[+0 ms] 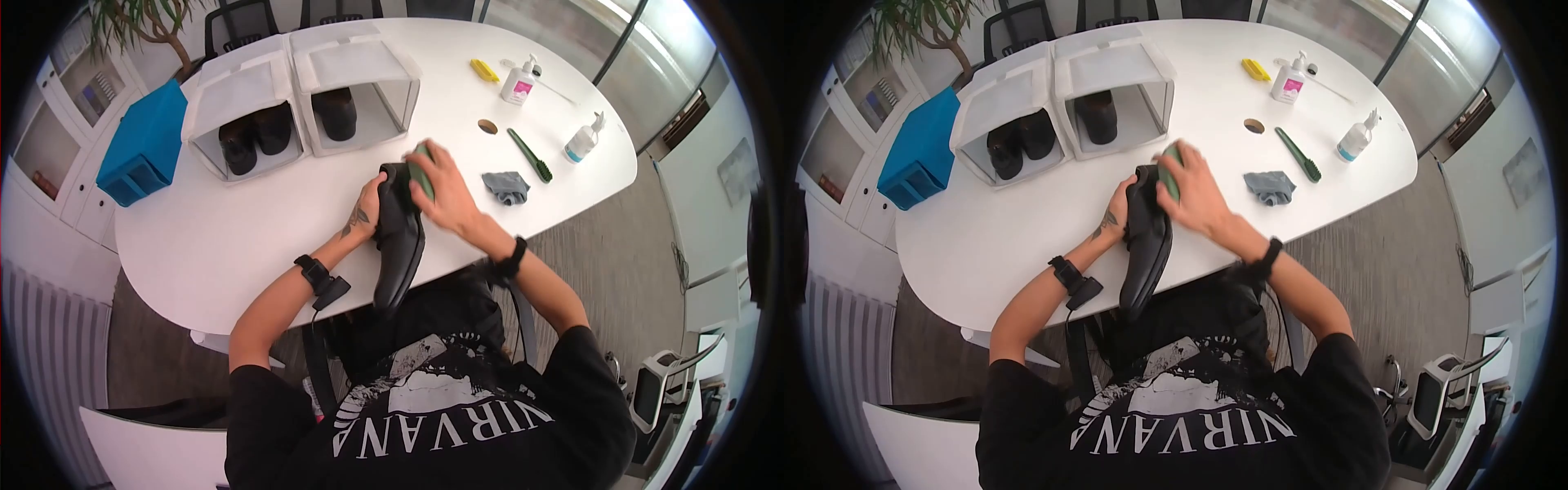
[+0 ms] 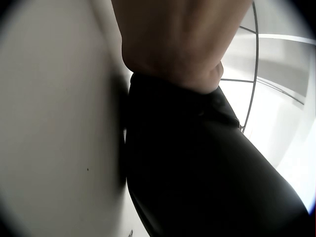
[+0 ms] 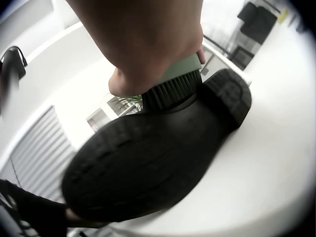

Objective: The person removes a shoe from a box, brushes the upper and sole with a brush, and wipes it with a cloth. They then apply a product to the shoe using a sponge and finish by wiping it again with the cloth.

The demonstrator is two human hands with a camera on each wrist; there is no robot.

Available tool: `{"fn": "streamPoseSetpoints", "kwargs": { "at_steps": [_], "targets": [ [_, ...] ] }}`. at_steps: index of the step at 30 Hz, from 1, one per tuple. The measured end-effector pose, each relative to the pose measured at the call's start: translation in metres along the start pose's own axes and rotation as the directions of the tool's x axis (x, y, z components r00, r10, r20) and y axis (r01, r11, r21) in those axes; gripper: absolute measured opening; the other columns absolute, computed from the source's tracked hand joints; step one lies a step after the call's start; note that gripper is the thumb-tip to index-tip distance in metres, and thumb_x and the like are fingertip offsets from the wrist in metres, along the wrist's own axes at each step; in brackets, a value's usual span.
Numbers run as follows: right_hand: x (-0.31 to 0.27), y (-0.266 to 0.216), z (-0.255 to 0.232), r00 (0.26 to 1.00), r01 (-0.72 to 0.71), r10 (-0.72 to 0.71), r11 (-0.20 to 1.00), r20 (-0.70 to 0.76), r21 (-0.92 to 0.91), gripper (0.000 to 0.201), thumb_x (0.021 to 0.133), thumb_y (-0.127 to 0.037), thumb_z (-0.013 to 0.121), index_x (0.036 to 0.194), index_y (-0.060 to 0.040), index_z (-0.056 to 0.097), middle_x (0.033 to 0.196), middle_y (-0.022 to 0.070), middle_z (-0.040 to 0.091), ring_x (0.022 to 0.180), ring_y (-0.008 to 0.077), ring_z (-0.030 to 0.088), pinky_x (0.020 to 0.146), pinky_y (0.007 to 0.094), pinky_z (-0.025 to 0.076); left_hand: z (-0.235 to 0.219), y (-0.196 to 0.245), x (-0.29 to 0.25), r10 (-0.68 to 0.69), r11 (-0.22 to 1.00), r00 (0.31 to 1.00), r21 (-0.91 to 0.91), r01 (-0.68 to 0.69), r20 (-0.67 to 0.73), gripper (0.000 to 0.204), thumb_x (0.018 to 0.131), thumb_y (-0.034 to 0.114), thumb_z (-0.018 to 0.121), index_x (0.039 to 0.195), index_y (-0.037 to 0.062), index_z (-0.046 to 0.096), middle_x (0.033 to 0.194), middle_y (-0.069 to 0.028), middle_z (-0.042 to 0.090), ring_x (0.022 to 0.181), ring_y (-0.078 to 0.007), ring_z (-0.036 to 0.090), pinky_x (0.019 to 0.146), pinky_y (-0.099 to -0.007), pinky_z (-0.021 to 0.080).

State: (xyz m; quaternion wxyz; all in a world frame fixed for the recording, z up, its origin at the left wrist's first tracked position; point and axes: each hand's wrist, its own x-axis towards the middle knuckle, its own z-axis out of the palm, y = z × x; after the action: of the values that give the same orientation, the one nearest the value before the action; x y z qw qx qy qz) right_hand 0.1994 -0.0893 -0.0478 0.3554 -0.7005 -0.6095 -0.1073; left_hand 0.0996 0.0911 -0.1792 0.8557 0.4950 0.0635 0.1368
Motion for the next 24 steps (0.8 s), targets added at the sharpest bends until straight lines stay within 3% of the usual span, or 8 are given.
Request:
{"fn": "streamPoseSetpoints", "kwargs": {
  "at_steps": [2, 5, 8, 12, 16, 21, 22, 24],
  "targets": [
    [0.018, 0.005, 0.003, 0.984, -0.172, 0.168, 0.983, 0.057, 0.067, 0.052, 0.088, -0.026, 0.068, 0.135, -0.0038, 0.063, 0.141, 0.0373, 0.049, 0.134, 0.0547, 0.048, 0.117, 0.0569, 0.039, 0.024, 0.009, -0.019, 0.110, 0.980, 0.989, 0.178, -0.090, -0.103, 0.051, 0.113, 0.040, 0.044, 0.134, -0.0013, 0.063, 0.120, -0.0132, 0.072, 0.111, -0.0188, 0.072, 0.103, -0.0323, 0.057],
    [0.011, -0.030, 0.007, 0.999, 0.025, -0.023, 0.999, 0.046, -0.042, 0.054, 0.087, -0.027, 0.069, 0.135, -0.0046, 0.063, 0.145, 0.0377, 0.048, 0.137, 0.0556, 0.047, 0.119, 0.0574, 0.039, 0.034, 0.028, -0.016, -0.121, 0.986, 0.975, -0.135, 0.097, -0.187, 0.056, 0.114, 0.045, 0.041, 0.130, -0.0003, 0.068, 0.109, -0.0128, 0.075, 0.104, -0.0178, 0.074, 0.101, -0.0319, 0.058],
    [-0.001, -0.038, 0.000, 0.993, 0.044, -0.045, 0.999, 0.113, 0.007, 0.053, 0.088, -0.027, 0.069, 0.136, -0.0051, 0.063, 0.145, 0.0381, 0.047, 0.137, 0.0560, 0.047, 0.119, 0.0575, 0.038, 0.006, 0.063, -0.016, -0.330, 0.940, 0.934, -0.039, 0.338, 0.134, 0.063, 0.111, 0.054, 0.043, 0.134, -0.0004, 0.065, 0.112, -0.0142, 0.076, 0.099, -0.0206, 0.076, 0.093, -0.0331, 0.062],
    [0.023, -0.007, 0.002, 0.993, -0.028, 0.037, 0.996, 0.114, -0.082, 0.054, 0.087, -0.026, 0.070, 0.135, -0.0038, 0.064, 0.143, 0.0380, 0.049, 0.132, 0.0543, 0.050, 0.116, 0.0567, 0.042, 0.028, 0.065, -0.018, -0.357, 0.934, 0.934, 0.019, 0.357, -0.025, 0.073, 0.108, 0.063, 0.045, 0.139, -0.0022, 0.060, 0.120, -0.0174, 0.075, 0.098, -0.0228, 0.078, 0.085, -0.0333, 0.065],
    [0.004, -0.056, -0.001, 0.964, 0.192, -0.178, 0.980, 0.199, -0.050, 0.053, 0.084, -0.022, 0.072, 0.133, -0.0046, 0.065, 0.144, 0.0348, 0.049, 0.133, 0.0534, 0.051, 0.116, 0.0566, 0.042, 0.025, 0.071, -0.017, -0.349, 0.929, 0.934, 0.103, 0.355, -0.078, 0.071, 0.110, 0.063, 0.037, 0.143, 0.0038, 0.059, 0.125, -0.0151, 0.073, 0.111, -0.0231, 0.075, 0.100, -0.0387, 0.062],
    [0.032, -0.044, -0.006, 0.947, 0.119, -0.077, 0.986, 0.312, -0.118, 0.047, 0.081, -0.025, 0.072, 0.122, -0.0018, 0.067, 0.123, 0.0305, 0.057, 0.118, 0.0476, 0.056, 0.104, 0.0545, 0.048, 0.011, 0.057, -0.010, -0.377, 0.916, 0.925, 0.166, 0.366, 0.037, 0.067, 0.110, 0.060, 0.041, 0.148, 0.0062, 0.055, 0.135, -0.0152, 0.068, 0.119, -0.0230, 0.071, 0.100, -0.0382, 0.063],
    [0.036, -0.042, -0.005, 0.970, 0.186, -0.160, 0.973, 0.183, -0.137, 0.047, 0.081, -0.024, 0.072, 0.122, -0.0018, 0.067, 0.121, 0.0308, 0.057, 0.116, 0.0471, 0.057, 0.104, 0.0544, 0.048, 0.012, 0.054, -0.013, -0.389, 0.912, 0.920, 0.156, 0.379, 0.040, 0.066, 0.110, 0.059, 0.042, 0.148, 0.0064, 0.056, 0.135, -0.0148, 0.068, 0.120, -0.0225, 0.071, 0.099, -0.0380, 0.063],
    [0.026, -0.052, -0.012, 0.929, 0.177, -0.141, 0.981, 0.342, -0.074, 0.047, 0.082, -0.025, 0.072, 0.124, -0.0027, 0.067, 0.130, 0.0334, 0.056, 0.126, 0.0497, 0.055, 0.110, 0.0545, 0.046, 0.012, 0.057, -0.012, -0.387, 0.915, 0.921, 0.143, 0.377, 0.046, 0.063, 0.110, 0.056, 0.044, 0.148, 0.0070, 0.056, 0.134, -0.0140, 0.068, 0.121, -0.0215, 0.070, 0.098, -0.0376, 0.064]
  ]
}}
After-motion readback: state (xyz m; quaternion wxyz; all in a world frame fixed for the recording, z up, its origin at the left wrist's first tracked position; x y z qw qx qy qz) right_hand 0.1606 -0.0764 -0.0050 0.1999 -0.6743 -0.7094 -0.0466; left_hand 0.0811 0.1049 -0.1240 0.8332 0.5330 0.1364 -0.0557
